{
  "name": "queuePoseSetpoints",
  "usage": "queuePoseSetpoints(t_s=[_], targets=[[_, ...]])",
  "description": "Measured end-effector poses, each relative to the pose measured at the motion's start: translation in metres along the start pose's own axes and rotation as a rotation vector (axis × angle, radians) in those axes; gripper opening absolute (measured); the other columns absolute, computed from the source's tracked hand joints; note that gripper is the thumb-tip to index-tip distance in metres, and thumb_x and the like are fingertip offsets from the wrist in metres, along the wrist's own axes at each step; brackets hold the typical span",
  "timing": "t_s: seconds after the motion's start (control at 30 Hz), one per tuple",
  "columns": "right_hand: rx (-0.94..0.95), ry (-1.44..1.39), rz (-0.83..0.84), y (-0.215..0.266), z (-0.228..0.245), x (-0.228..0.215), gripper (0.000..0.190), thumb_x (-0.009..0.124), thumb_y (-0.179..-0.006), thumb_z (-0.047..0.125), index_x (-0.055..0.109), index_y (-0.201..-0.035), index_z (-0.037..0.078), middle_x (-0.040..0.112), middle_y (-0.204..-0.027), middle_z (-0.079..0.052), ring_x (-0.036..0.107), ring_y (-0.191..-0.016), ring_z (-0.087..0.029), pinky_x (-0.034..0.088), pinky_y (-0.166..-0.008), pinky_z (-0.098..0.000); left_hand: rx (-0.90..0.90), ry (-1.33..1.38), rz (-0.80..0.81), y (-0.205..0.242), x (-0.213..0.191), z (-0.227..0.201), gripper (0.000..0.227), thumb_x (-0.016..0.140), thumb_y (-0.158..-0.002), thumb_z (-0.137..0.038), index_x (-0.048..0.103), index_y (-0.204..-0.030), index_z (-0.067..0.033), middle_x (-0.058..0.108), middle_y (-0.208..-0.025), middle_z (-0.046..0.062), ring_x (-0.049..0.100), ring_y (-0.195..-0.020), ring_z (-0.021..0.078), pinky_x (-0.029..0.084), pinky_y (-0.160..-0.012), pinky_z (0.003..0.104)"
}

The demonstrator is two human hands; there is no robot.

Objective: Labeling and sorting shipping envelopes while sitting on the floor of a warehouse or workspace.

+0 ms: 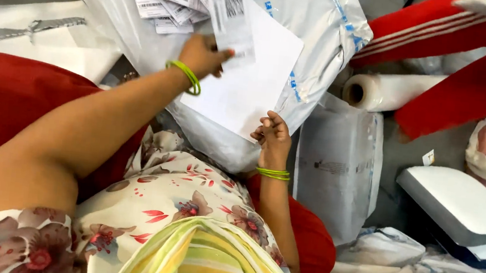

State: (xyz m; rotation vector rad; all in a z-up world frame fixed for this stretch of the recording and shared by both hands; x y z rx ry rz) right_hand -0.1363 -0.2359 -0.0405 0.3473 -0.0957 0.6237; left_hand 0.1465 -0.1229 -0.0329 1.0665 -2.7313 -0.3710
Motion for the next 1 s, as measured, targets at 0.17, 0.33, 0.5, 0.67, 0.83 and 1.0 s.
queuePoseSetpoints(t_s=[0.17,0.33,0.5,0.67,0.83,1.0], targets=[[0.019,0.018,-0.05,-0.003,-0.014,-0.031,0.029,0.071,-0.096,0.009,0.063,-0.123,0.003,0.066,-0.099,-0.006,0.065,-0.076,-0.013,0.061,-0.068,-0.0314,0.055,0.319,-0.14,-0.054,-0.044,0.006,0.034,0.077,-0.093,-0.024,0.07,-0.107,0.0063,0.074,-0.084,0.014,0.074,-0.06,0.0164,0.067,-0.054,0.034],[-0.188,0.444,-0.017,-0.012,-0.013,-0.048,0.04,0.074,-0.09,0.0,0.062,-0.128,0.003,0.066,-0.107,-0.006,0.067,-0.084,-0.012,0.063,-0.074,-0.03,-0.246,0.057,-0.042,-0.012,-0.017,0.015,0.044,0.074,-0.094,-0.04,0.074,-0.101,0.0034,0.077,-0.088,0.017,0.072,-0.058,0.0231,0.065,-0.055,0.039],[-0.425,1.052,0.112,0.008,0.037,-0.019,0.05,0.081,-0.074,-0.007,0.068,-0.121,0.006,0.064,-0.114,-0.011,0.067,-0.088,-0.019,0.06,-0.079,-0.03,0.18,-0.924,0.359,0.043,0.041,0.003,0.043,0.076,-0.09,-0.048,0.079,-0.103,-0.0079,0.077,-0.096,0.016,0.071,-0.088,0.0326,0.057,-0.081,0.044],[-0.442,1.059,0.198,0.019,0.05,-0.011,0.048,0.084,-0.074,-0.003,0.071,-0.118,0.01,0.065,-0.116,-0.008,0.069,-0.099,-0.02,0.06,-0.088,-0.0321,0.696,-1.447,0.524,0.09,0.081,-0.006,0.047,0.084,-0.07,-0.048,0.078,-0.099,-0.0117,0.067,-0.114,0.011,0.06,-0.113,0.0299,0.053,-0.09,0.042],[-0.452,1.133,0.227,0.021,0.051,-0.002,0.037,0.085,-0.077,0.0,0.076,-0.11,0.012,0.066,-0.111,-0.008,0.069,-0.099,-0.021,0.058,-0.085,-0.0336,0.63,-1.515,0.573,0.089,0.079,0.002,0.045,0.084,-0.073,-0.044,0.076,-0.1,-0.0093,0.066,-0.114,0.01,0.059,-0.114,0.0282,0.053,-0.089,0.04],[-0.438,1.091,0.294,0.024,0.05,0.009,0.038,0.08,-0.079,-0.003,0.075,-0.113,0.012,0.065,-0.114,-0.009,0.07,-0.101,-0.021,0.058,-0.088,-0.0328,0.661,-1.558,0.567,0.093,0.084,0.005,0.045,0.084,-0.074,-0.039,0.074,-0.104,-0.0083,0.065,-0.114,0.011,0.06,-0.111,0.0273,0.054,-0.086,0.039]])
Point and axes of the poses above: each hand's wrist, its own y-axis away from the middle knuckle, its own x-axis out of the palm, z = x × y, the point moved 10 cm from there along -y, towards the middle knuckle
